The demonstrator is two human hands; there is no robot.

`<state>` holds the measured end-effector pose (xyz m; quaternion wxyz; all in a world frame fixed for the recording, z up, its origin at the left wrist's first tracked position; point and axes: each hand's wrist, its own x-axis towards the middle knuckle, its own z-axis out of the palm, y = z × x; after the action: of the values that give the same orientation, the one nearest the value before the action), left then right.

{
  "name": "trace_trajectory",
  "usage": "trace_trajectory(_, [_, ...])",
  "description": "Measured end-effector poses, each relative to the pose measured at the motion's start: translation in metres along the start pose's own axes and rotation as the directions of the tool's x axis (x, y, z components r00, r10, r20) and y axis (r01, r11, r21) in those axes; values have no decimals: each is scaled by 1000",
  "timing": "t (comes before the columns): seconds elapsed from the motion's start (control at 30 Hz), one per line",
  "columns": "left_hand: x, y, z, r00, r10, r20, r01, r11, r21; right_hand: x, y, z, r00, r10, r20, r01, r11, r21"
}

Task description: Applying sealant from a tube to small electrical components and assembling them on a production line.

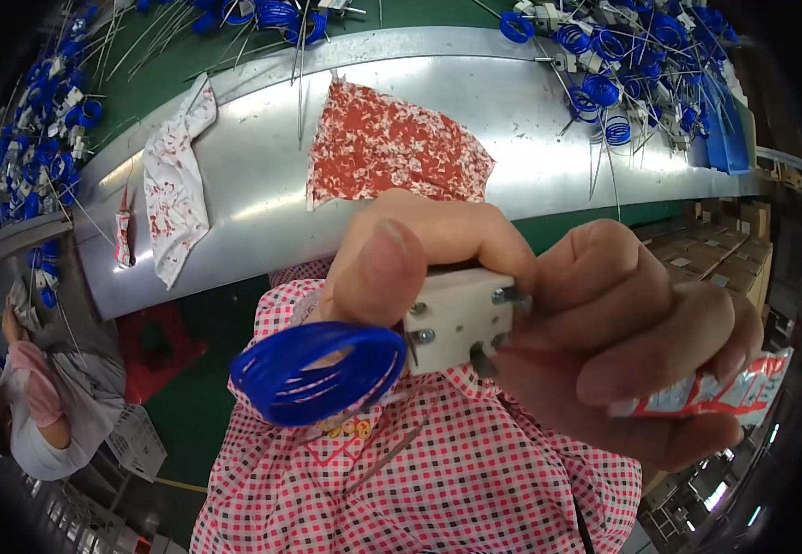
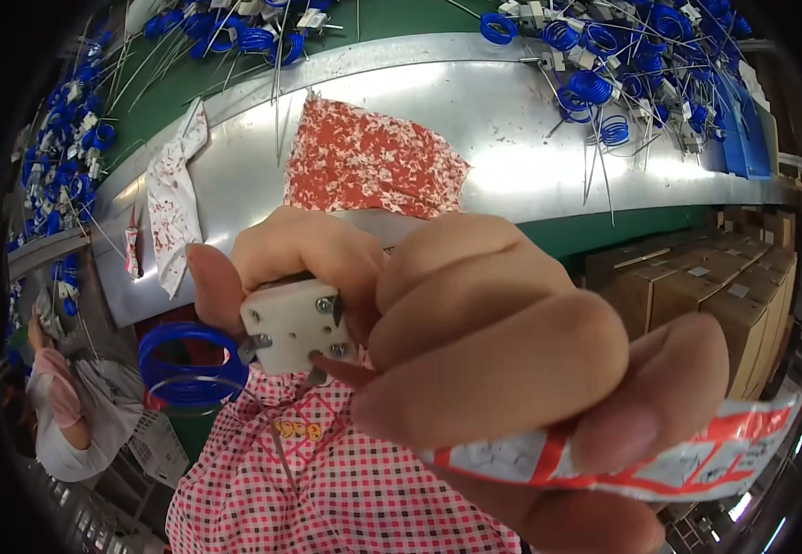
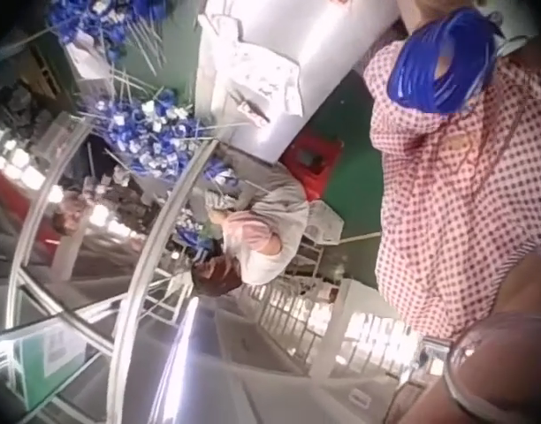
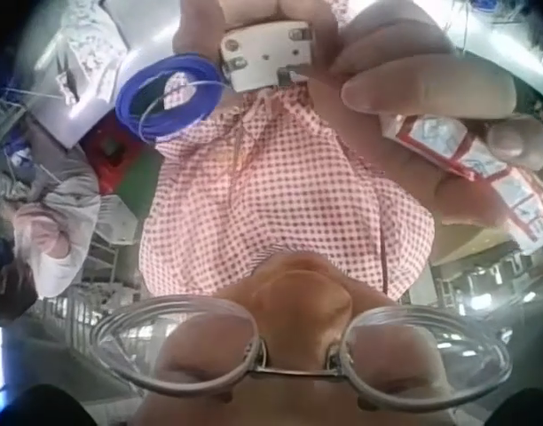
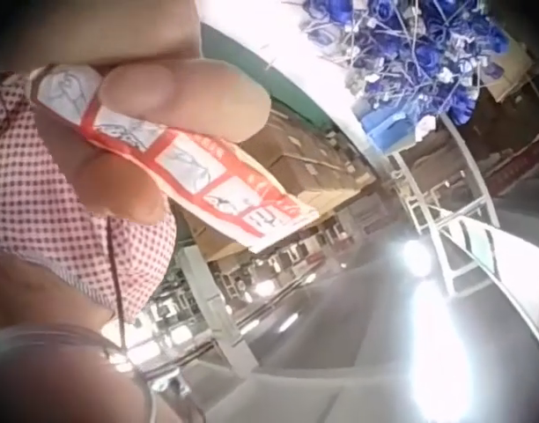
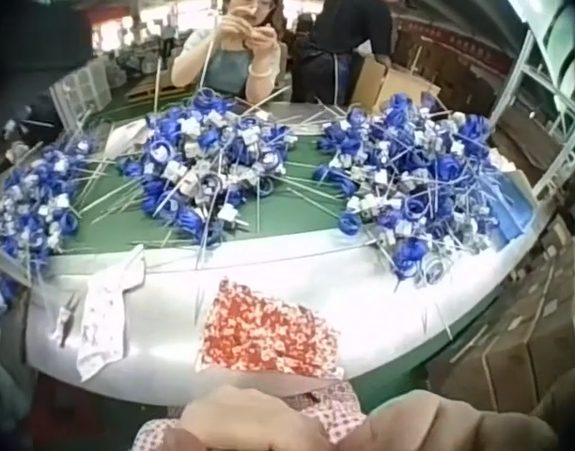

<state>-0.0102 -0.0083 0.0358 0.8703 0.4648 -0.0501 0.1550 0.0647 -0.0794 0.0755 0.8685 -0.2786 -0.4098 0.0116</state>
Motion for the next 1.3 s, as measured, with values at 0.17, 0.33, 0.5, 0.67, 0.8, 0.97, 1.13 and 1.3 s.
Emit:
trace_trajectory(0.17, [1,12,-8,980,-89,176,73,993,98,-1,-2,2,1000,-22,7,22,999,-24])
trace_trajectory(0.33, [-2,14,-3,983,-122,137,125,992,-13,-3,-1,8,1000,-5,6,5,999,44])
trace_trajectory(0.5, [-7,13,-6,978,-134,157,142,989,-38,-7,-6,7,999,23,34,-24,999,31])
trace_trajectory(0.67, [-6,19,-2,981,-134,143,135,991,2,-6,-6,11,998,-1,56,2,1000,-28])
trace_trajectory(0.8, [-9,17,1,985,-132,109,135,991,-24,-6,-23,5,977,123,172,-96,983,-158])
trace_trajectory(0.97, [-7,14,1,981,-137,136,142,989,-31,-7,-22,-1,978,77,195,-51,990,-133])
trace_trajectory(1.13, [-9,19,10,983,-178,50,181,982,-47,-9,-23,4,981,41,188,-13,989,-146])
trace_trajectory(1.3, [-6,22,11,955,-295,-18,293,953,-74,-10,-15,9,985,-72,158,105,972,-209])
